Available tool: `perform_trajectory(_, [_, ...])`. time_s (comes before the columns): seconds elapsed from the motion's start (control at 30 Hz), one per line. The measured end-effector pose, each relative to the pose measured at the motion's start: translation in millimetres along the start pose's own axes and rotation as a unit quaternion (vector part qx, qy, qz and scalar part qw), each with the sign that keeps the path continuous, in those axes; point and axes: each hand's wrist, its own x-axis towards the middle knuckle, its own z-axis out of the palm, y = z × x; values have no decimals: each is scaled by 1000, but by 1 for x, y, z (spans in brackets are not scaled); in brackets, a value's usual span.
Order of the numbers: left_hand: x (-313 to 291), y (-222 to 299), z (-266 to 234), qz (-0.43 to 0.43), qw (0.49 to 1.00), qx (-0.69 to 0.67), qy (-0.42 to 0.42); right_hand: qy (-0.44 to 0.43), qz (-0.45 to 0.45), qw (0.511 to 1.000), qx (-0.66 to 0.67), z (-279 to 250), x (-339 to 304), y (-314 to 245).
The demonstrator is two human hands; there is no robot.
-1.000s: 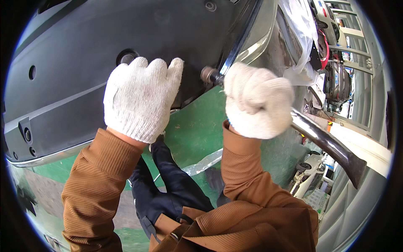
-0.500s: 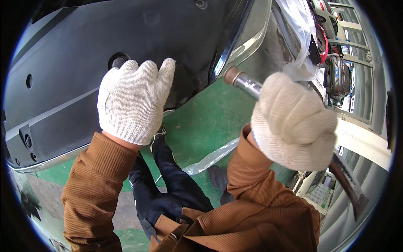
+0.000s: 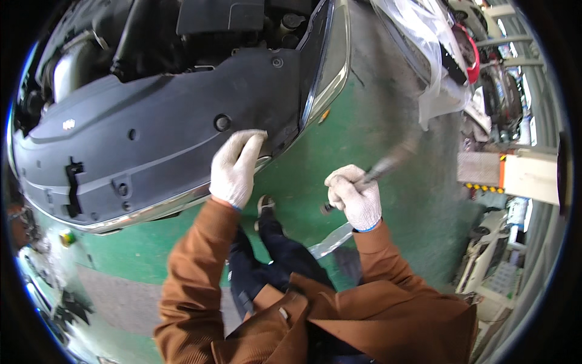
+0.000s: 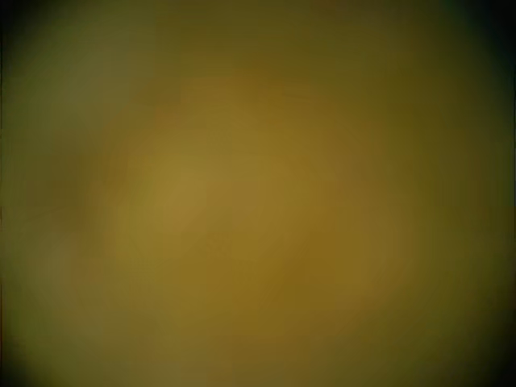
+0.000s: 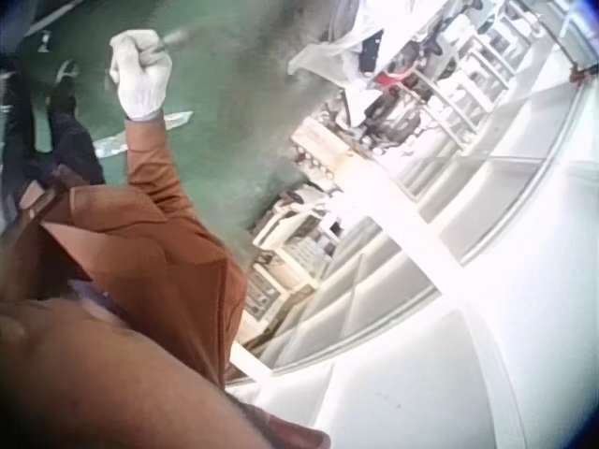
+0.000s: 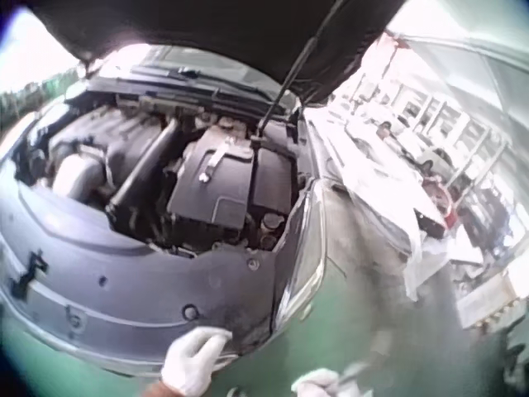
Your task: The person installs a plastic engine cover onto the front of a car with the hood open. They align the cover, insert several fasteners by hand, and use a hammer to tap them into place. The person also handles small clips and a hammer during the process.
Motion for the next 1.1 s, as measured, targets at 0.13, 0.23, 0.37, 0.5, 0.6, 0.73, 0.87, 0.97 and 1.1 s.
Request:
perform_trajectory(0.13, [-79,39,31,-211,801,-556,73,-20,105,993,-47,28,-40,-31])
perform_trajectory(0.23, [-111,66,33,-195,772,-603,36,-86,0,991,-105,56,-53,-42])
perform_trajectory(0.37, [-133,95,25,-180,795,-579,29,-118,-231,917,-304,73,-56,-56])
perform_trajectory(0.5, [-150,108,16,-183,815,-549,36,-124,-217,922,-295,90,-59,-64])
perform_trajectory(0.6, [-159,121,21,-143,834,-532,19,-114,-234,925,-277,94,-60,-58])
perform_trajectory(0.73, [-169,121,20,-125,854,-504,45,-154,-176,943,-238,90,-66,-64])
perform_trajectory(0.87, [-172,131,25,-129,846,-508,94,-191,-121,969,-97,89,-66,-64])
perform_trajectory(0.97, [-175,119,20,-111,838,-527,82,-239,-14,970,-40,86,-64,-74])
perform_trajectory(1.1, [-178,117,23,-138,854,-488,115,-279,66,957,43,80,-63,-74])
